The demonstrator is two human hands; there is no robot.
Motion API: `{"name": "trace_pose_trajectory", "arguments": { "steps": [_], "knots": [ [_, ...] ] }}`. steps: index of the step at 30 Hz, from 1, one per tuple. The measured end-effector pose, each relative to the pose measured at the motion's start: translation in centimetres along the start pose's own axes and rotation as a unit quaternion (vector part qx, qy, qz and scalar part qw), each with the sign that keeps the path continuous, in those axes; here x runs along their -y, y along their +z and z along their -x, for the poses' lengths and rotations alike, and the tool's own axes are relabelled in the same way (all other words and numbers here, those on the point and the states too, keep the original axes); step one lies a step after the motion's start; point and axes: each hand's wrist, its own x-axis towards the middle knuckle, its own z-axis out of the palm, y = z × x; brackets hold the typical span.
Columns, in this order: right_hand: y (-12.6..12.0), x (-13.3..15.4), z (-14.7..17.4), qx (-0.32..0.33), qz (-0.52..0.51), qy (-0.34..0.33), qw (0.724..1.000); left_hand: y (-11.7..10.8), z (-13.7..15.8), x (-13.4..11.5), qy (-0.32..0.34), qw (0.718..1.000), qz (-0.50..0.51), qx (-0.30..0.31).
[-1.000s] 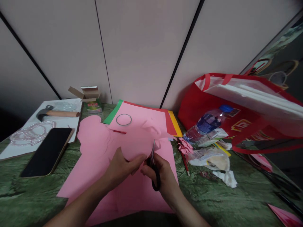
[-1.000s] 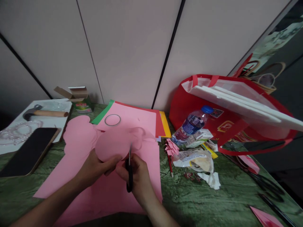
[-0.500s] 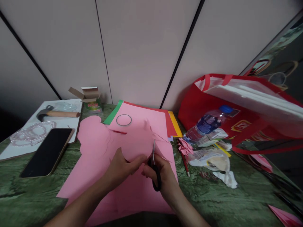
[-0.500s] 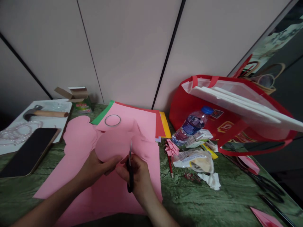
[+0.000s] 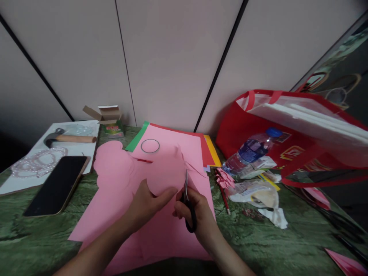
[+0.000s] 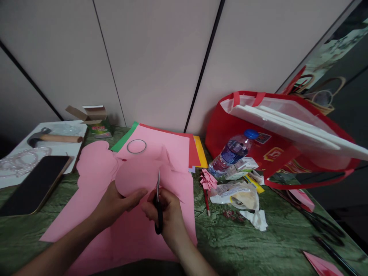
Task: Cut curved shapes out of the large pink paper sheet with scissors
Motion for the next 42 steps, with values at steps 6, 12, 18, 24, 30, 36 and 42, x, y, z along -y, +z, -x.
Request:
{"name": "trace_pose_trajectory", "arguments": {
  "steps": [6, 12, 18, 24, 30, 36, 42],
  "knots": [
    [-0.01, 0.0, 0.12, 0.004, -0.004, -0.005, 1.0, 0.04, -0.06, -0.03, 0.0, 1.0, 0.011, 0.0],
    [-0.16, -0.14, 0.04, 0.003, 0.0, -0.01, 1.0, 0.11, -0.06, -0.04, 0.002, 1.0, 0.009, -0.009],
    [-0.13, -0.18, 0.0, 0.001, -0.002, -0.004, 1.0, 0.0, -0.13, -0.16, -0.01, 1.0, -0.006, -0.022],
    [-0.09, -0.13, 0.19, 0.003, -0.003, 0.001, 1.0, -0.13, -0.22, 0.04, 0.021, 1.0, 0.002, -0.015],
    [0.12, -0.03, 0.19, 0.0, -0.011, 0.018, 1.0, -0.1, -0.51, 0.05, 0.045, 0.998, 0.05, -0.012],
    [0.25, 0.03, 0.2, -0.001, -0.029, 0.032, 0.999, -0.05, -0.56, 0.05, 0.01, 0.999, 0.047, -0.014],
    [0.5, 0.16, 0.69, 0.03, -0.014, 0.014, 0.999, 0.27, 0.16, -0.73, -0.004, 1.0, 0.019, 0.009]
  ]
}}
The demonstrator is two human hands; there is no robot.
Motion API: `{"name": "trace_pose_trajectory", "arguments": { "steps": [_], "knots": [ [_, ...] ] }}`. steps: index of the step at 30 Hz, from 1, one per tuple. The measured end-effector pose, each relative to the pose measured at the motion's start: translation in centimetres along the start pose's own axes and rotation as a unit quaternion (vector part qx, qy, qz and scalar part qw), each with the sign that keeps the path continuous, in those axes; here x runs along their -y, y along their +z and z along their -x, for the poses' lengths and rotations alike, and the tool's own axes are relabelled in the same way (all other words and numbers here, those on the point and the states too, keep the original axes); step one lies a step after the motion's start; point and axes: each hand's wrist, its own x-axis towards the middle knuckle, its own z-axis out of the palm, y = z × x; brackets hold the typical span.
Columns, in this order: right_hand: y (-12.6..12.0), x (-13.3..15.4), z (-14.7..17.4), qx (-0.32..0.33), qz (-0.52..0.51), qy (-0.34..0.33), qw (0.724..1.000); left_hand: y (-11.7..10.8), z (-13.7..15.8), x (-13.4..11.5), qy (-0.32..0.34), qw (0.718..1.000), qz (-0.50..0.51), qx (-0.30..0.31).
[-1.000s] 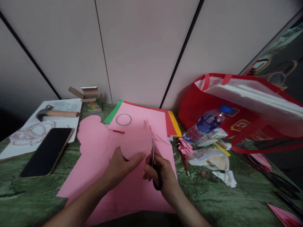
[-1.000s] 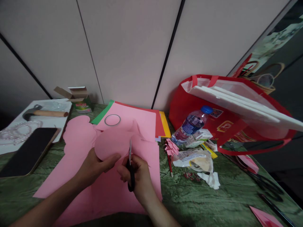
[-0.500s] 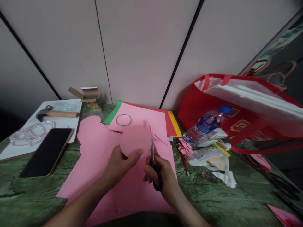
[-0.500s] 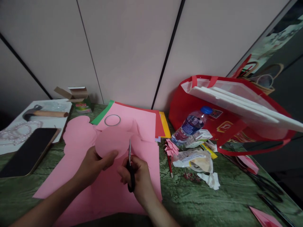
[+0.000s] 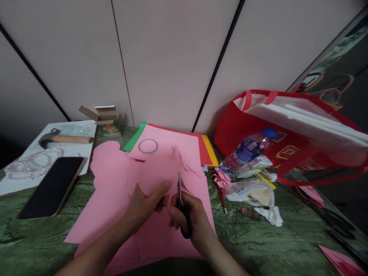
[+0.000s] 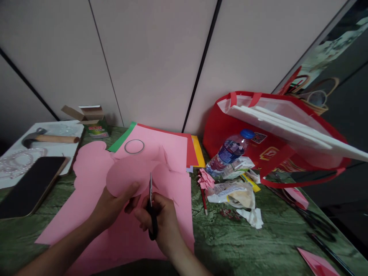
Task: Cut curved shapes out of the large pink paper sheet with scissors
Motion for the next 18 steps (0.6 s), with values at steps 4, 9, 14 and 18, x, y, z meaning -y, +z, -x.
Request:
{"name": "trace_pose_trajectory", "arguments": {
  "steps": [4, 9, 14, 18],
  "knots": [
    [0.1, 0.0, 0.1, 0.002, 0.005, -0.007, 1.0, 0.0, 0.2, -0.6, -0.03, 0.999, -0.028, -0.022],
    [0.0, 0.1, 0.1, -0.007, 0.019, -0.015, 1.0, -0.2, 0.0, -0.2, 0.0, 0.998, -0.044, -0.046],
    [0.3, 0.4, 0.1, -0.013, 0.02, -0.036, 0.999, -0.2, -0.2, -0.1, 0.024, 0.999, -0.005, -0.043],
    [0.7, 1.1, 0.0, -0.021, 0.006, -0.055, 0.998, -0.3, -0.1, -0.4, 0.037, 0.999, -0.012, -0.036]
  ]
}}
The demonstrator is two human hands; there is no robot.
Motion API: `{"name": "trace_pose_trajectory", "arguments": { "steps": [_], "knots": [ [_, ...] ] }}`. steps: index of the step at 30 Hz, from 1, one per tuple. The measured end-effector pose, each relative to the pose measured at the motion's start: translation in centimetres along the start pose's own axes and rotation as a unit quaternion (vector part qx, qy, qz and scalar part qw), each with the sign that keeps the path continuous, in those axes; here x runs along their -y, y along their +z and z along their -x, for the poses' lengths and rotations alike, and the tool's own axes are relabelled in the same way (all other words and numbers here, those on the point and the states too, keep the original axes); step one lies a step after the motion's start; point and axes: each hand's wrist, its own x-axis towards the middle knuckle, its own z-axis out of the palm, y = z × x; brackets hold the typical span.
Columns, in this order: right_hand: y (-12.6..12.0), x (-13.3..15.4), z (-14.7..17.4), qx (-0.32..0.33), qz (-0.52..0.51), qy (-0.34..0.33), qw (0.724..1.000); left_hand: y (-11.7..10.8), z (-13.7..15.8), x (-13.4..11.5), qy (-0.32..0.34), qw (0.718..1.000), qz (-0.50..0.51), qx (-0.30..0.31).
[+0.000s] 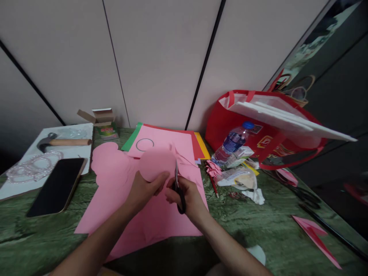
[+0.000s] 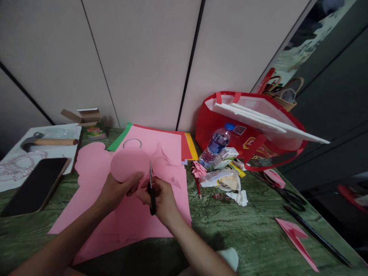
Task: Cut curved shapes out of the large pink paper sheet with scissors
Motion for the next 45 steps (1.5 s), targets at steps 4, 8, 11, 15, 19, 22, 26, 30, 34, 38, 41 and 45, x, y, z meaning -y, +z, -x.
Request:
{"name": "trace_pose_trajectory", "arguments": {
  "steps": [4, 8, 11, 15, 19, 22, 26, 30, 34, 38, 41, 45],
  "knots": [
    [-0.3, 1.0, -0.1, 0.012, 0.018, -0.013, 1.0, 0.0, 0.2, -0.5, 0.007, 1.0, 0.028, 0.006],
    [-0.9, 1.2, 0.0, 0.031, 0.057, -0.018, 0.998, 0.0, 0.3, -0.7, 0.007, 0.999, 0.044, 0.006],
    [-1.1, 0.6, -0.2, 0.026, 0.057, -0.019, 0.998, -0.1, 0.2, -0.2, 0.01, 0.999, 0.033, 0.015],
    [-1.1, -0.2, -0.5, 0.021, 0.026, -0.016, 0.999, 0.0, 0.1, 0.3, 0.004, 1.0, 0.013, 0.02],
    [-1.0, -0.4, -0.5, 0.01, 0.021, -0.026, 0.999, 0.6, 0.2, 0.0, -0.018, 1.0, 0.005, 0.025],
    [-1.0, -0.4, -0.5, 0.003, 0.016, -0.03, 0.999, 1.1, 0.4, -0.4, -0.034, 0.999, 0.014, 0.017],
    [-1.2, -0.7, -0.6, 0.01, 0.017, -0.017, 1.0, 1.2, 0.4, -0.3, -0.05, 0.999, 0.001, 0.02],
    [-1.5, -1.1, -0.5, 0.007, 0.024, -0.011, 1.0, 1.1, 0.4, -0.1, -0.05, 0.998, -0.005, 0.027],
    [-1.7, -1.2, -0.5, 0.009, 0.02, 0.001, 1.0, 1.3, 0.4, -0.3, -0.048, 0.998, -0.005, 0.028],
    [-1.7, -1.2, -0.5, 0.01, 0.007, 0.005, 1.0, 1.3, 0.3, -0.2, -0.046, 0.999, -0.007, 0.028],
    [-1.7, -1.4, -0.5, 0.009, 0.002, 0.007, 1.0, 1.2, 0.3, 0.1, -0.047, 0.998, -0.007, 0.032],
    [-1.7, -1.5, -0.5, 0.004, 0.003, 0.018, 1.0, 0.9, 0.2, 0.1, -0.046, 0.998, -0.021, 0.044]
  ]
}}
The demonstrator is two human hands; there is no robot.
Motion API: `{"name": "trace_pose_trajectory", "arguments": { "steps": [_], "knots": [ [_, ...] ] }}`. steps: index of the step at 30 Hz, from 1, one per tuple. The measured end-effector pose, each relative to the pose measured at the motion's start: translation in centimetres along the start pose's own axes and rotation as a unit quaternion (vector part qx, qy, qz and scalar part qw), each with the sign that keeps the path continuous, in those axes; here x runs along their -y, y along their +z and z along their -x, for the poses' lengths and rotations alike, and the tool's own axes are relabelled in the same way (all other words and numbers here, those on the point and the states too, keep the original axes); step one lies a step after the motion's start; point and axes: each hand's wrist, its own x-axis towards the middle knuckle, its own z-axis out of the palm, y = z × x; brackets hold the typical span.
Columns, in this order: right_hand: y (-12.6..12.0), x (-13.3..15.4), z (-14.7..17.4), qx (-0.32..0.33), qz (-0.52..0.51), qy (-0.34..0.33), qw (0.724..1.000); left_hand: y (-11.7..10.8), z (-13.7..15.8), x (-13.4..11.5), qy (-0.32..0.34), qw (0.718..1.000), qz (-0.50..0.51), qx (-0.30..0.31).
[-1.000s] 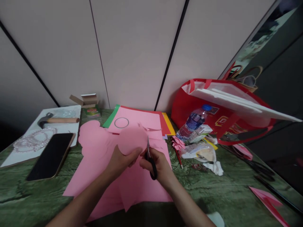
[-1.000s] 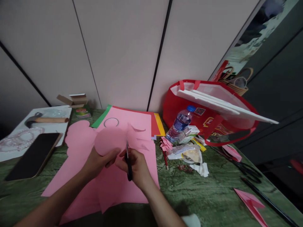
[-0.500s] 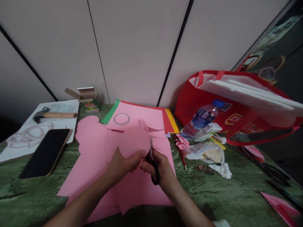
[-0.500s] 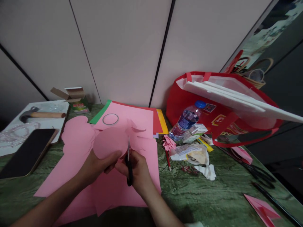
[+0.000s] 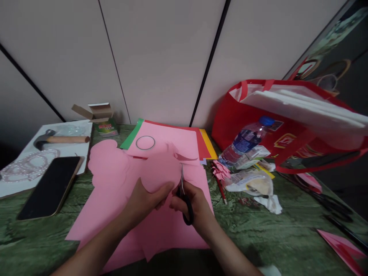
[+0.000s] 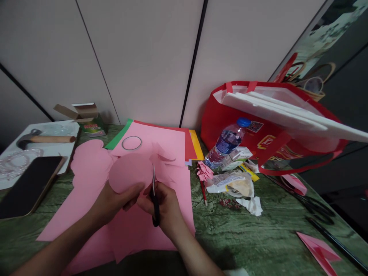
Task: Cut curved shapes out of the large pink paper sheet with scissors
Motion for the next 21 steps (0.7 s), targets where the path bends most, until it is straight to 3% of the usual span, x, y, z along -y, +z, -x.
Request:
{"name": "trace_pose_trajectory", "arguments": {
  "steps": [21],
  "knots": [
    [-0.1, -0.1, 0.0, 0.007, 0.008, 0.004, 1.0, -0.3, -0.4, 1.2, 0.017, 1.0, 0.0, -0.005]
  ]
}}
